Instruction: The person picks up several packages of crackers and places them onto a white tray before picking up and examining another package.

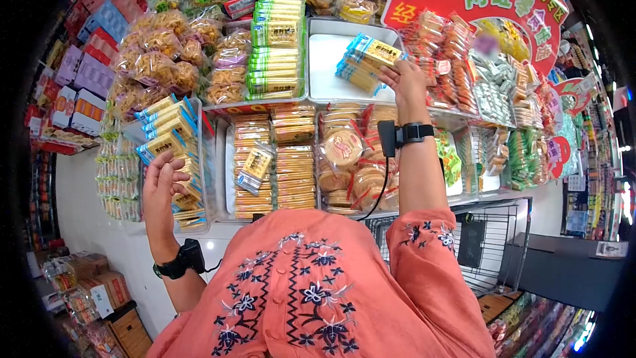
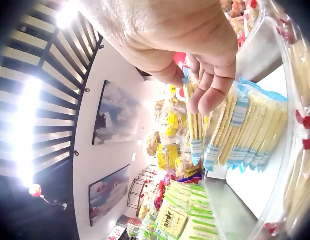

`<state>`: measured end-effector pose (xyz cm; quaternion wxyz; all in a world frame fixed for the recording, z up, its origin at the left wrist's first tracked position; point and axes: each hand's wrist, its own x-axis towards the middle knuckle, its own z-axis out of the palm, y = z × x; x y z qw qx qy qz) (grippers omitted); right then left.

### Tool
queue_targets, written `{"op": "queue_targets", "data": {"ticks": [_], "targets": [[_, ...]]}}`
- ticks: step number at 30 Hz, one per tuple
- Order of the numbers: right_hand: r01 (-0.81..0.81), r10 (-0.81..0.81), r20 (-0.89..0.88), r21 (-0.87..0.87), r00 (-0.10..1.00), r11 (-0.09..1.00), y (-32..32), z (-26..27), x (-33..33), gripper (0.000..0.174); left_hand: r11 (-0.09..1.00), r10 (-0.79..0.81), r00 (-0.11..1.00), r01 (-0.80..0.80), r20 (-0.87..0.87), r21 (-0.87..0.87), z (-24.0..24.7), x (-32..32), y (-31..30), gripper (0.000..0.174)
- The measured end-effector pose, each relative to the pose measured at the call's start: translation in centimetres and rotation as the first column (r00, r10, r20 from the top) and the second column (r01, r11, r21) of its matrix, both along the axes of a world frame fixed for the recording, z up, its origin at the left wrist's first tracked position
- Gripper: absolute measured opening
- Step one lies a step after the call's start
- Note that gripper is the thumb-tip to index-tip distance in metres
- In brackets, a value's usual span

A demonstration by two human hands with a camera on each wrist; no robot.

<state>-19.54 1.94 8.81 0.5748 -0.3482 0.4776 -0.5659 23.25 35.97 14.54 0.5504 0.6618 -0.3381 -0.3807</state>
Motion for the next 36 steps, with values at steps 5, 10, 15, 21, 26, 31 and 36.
{"op": "queue_targets", "data": {"ticks": [5, 10, 15, 21, 26, 31, 36], "targets": [[0.014, -0.012, -0.064, 0.027, 0.998, 1.0, -0.7, -1.3, -0.7, 0.024, 1.0, -0.001, 1.0, 0.001, -0.01, -0.014, -0.2, -0.1, 0.2, 0.044], [-0.004, 0.007, -0.108, 0.027, 0.994, 1.0, -0.9, -2.4, -1.4, 0.026, 1.0, -0.002, 1.0, 0.002, -0.017, 0.002, -0.5, 0.0, 0.7, 0.044], [-0.01, 0.013, -0.082, 0.03, 0.997, 0.999, -0.6, -2.9, -1.7, 0.026, 1.0, -0.014, 1.0, 0.014, -0.025, 0.01, -0.5, 0.1, 0.9, 0.044], [0.063, -0.057, -0.126, 0.043, 0.99, 0.997, 0.1, -2.5, -1.9, 0.023, 1.0, -0.022, 0.999, 0.022, -0.03, 0.015, -0.6, 0.0, 1.0, 0.042], [0.025, -0.031, -0.084, -0.068, 0.996, 0.997, 0.0, -1.6, -3.5, 0.015, 1.0, 0.01, 1.0, -0.01, 0.013, 0.017, -0.1, 0.9, 1.6, 0.042], [-0.13, 0.13, -0.012, -0.212, 0.991, 0.969, 1.8, 3.0, -0.8, 0.019, 0.992, 0.125, 0.982, -0.118, 0.143, -0.054, 0.9, 4.4, 1.7, 0.038], [-0.24, 0.23, -0.069, -0.274, 0.971, 0.931, 6.5, 7.2, 5.9, 0.032, 0.996, 0.077, 0.804, -0.091, 0.59, -0.005, 0.9, 8.2, 1.2, 0.038]]}}
